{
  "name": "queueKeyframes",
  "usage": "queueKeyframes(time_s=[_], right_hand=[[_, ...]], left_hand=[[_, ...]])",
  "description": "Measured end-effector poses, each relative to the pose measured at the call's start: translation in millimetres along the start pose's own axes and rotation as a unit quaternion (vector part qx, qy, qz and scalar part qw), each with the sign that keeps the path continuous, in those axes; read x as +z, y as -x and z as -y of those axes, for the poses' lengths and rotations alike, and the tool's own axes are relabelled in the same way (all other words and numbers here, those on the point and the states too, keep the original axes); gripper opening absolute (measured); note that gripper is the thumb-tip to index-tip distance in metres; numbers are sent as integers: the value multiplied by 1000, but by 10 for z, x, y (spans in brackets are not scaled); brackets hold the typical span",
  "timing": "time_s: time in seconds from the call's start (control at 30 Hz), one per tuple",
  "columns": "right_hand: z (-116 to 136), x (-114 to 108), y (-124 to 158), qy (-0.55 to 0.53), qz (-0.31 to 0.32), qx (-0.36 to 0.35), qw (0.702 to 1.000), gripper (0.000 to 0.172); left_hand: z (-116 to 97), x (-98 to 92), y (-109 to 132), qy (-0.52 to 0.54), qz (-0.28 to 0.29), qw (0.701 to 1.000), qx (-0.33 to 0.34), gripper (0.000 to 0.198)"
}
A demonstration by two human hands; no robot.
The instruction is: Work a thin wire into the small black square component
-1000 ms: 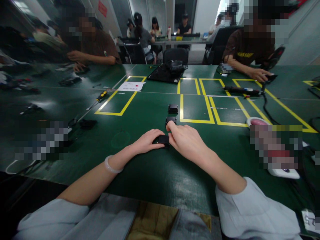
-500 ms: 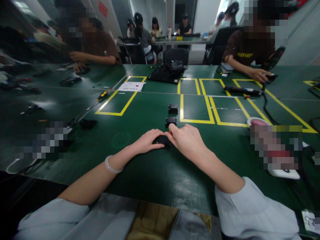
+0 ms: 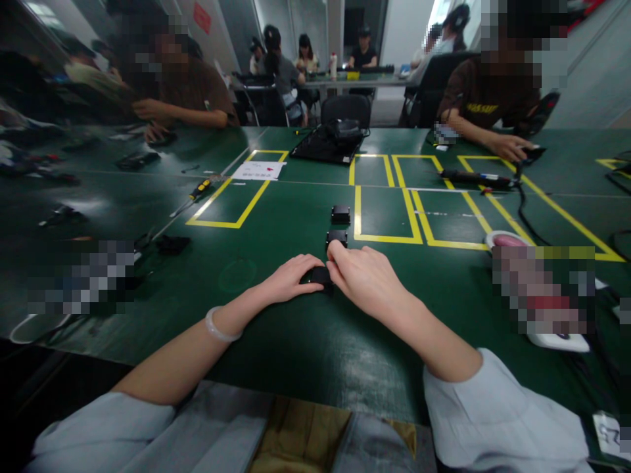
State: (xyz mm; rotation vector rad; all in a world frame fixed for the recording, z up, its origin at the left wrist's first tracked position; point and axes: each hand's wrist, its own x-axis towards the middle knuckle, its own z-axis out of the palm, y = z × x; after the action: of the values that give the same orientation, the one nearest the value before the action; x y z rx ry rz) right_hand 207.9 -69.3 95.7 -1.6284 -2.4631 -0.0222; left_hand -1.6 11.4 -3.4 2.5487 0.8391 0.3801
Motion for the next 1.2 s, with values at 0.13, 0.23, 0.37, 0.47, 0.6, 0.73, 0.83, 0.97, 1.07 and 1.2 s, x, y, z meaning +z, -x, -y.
queueKeyframes(time_s=[0.13,0.23,0.37,0.47,0.6,0.73,0.83,0.97,1.07,1.2], right_hand=[[-5,15,-10,20,11,1,1000,24],[-19,26,-7,10,4,-11,1000,21],[-20,10,4,-4,4,-15,1000,18],[-1,-22,3,1,8,-12,1000,16],[28,-52,-13,15,26,2,1000,25],[34,-37,-23,28,27,14,999,25],[20,-23,-19,13,24,10,1000,21],[10,-35,-10,-8,20,3,1000,17],[22,-52,-8,-5,15,-1,1000,15],[37,-44,-13,6,4,-7,1000,20]], left_hand=[[0,2,-1,0,4,1000,-1,40],[-7,-2,-1,-5,3,1000,-1,39],[-4,1,2,-6,0,1000,1,39],[4,6,2,-6,0,1000,4,40],[5,5,-1,-7,3,1000,4,41],[-10,-5,-1,-10,4,1000,3,42],[-10,-7,1,-11,5,1000,4,40],[2,-1,4,-10,-2,1000,3,40],[-1,-1,5,-11,-2,1000,4,40],[-16,-8,3,-7,2,1000,0,41]])
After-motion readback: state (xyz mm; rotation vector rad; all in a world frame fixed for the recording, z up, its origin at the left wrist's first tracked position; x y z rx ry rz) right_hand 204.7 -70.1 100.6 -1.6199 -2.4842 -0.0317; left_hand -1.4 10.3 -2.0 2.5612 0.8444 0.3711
